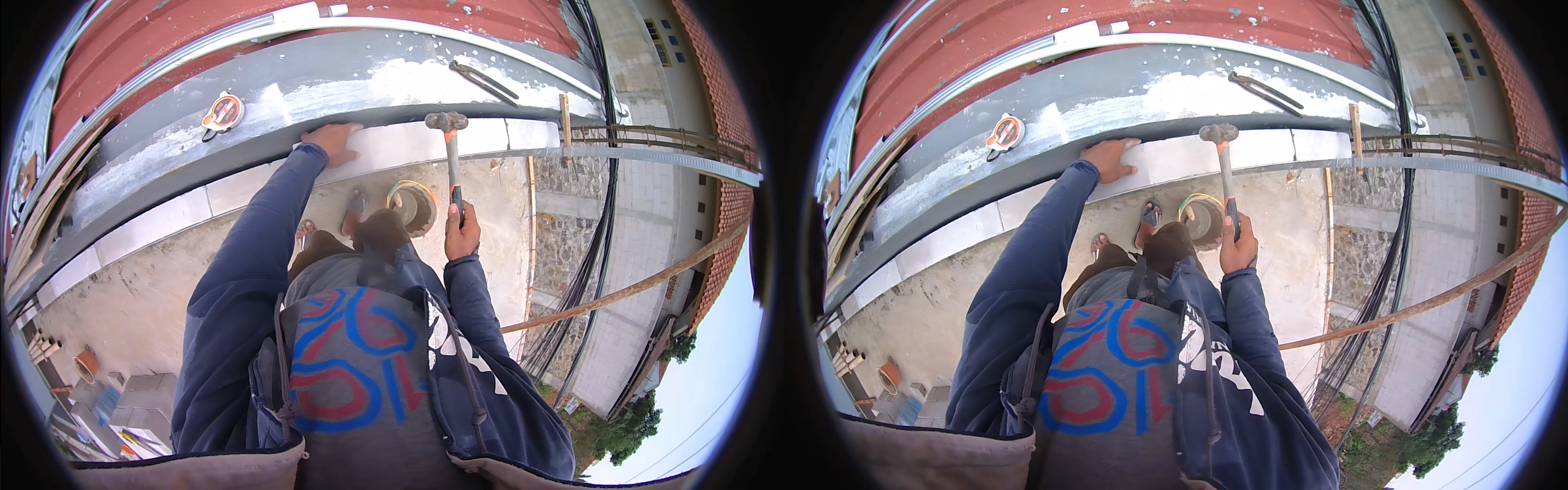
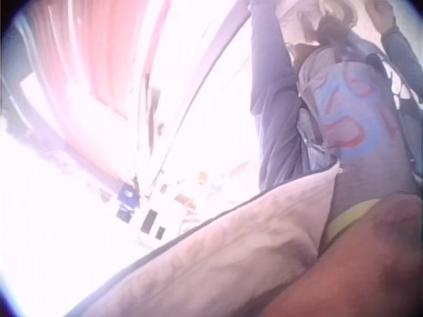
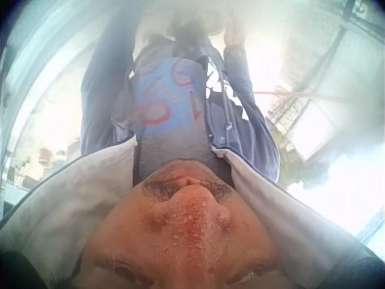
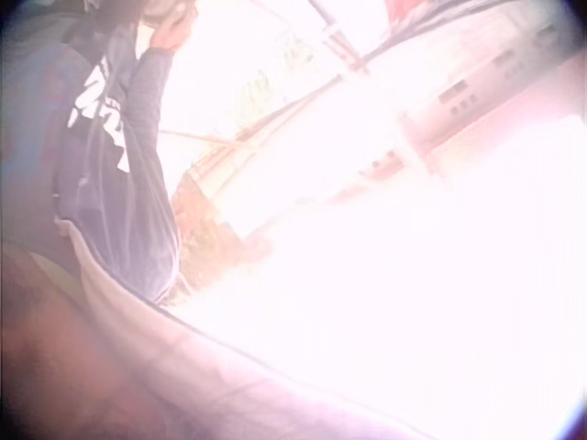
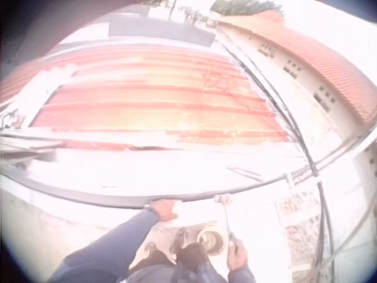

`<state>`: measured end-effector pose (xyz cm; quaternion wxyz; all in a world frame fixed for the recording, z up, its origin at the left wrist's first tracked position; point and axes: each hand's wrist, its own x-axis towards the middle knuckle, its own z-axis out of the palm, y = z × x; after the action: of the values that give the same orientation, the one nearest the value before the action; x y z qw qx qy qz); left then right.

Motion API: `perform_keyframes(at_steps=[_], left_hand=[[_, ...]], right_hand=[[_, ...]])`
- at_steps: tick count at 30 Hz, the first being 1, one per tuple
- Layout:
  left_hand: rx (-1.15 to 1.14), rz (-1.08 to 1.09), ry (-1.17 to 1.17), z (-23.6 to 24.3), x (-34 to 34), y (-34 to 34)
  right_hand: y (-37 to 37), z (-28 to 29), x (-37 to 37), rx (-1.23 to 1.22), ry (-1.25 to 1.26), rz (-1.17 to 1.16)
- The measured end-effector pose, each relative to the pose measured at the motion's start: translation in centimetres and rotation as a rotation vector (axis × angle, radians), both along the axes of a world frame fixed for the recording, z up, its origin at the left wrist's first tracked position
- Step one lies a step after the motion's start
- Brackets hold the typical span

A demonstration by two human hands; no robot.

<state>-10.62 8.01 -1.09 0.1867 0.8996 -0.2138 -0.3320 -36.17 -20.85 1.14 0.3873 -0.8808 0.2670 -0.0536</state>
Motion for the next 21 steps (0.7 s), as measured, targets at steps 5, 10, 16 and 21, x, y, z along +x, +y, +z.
perform_keyframes(at_steps=[5,10,16,21], left_hand=[[-0.226,0.096,-0.216,-2.8,-2.0,3.4],[-0.221,0.306,-0.484,1.3,-6.8,9.8],[-0.131,0.966,-0.66,3.1,-18.7,14.8],[0.068,1.471,-0.241,-2.2,-33.2,15.1]], right_hand=[[-3.3,6.0,9.9,-0.366,-0.13,0.244],[-6.7,8.4,22.5,-0.726,-0.31,0.662],[-5.5,5.3,33.2,-0.882,-0.362,0.964],[-4.7,3.0,34.2,-0.869,-0.344,0.939]])
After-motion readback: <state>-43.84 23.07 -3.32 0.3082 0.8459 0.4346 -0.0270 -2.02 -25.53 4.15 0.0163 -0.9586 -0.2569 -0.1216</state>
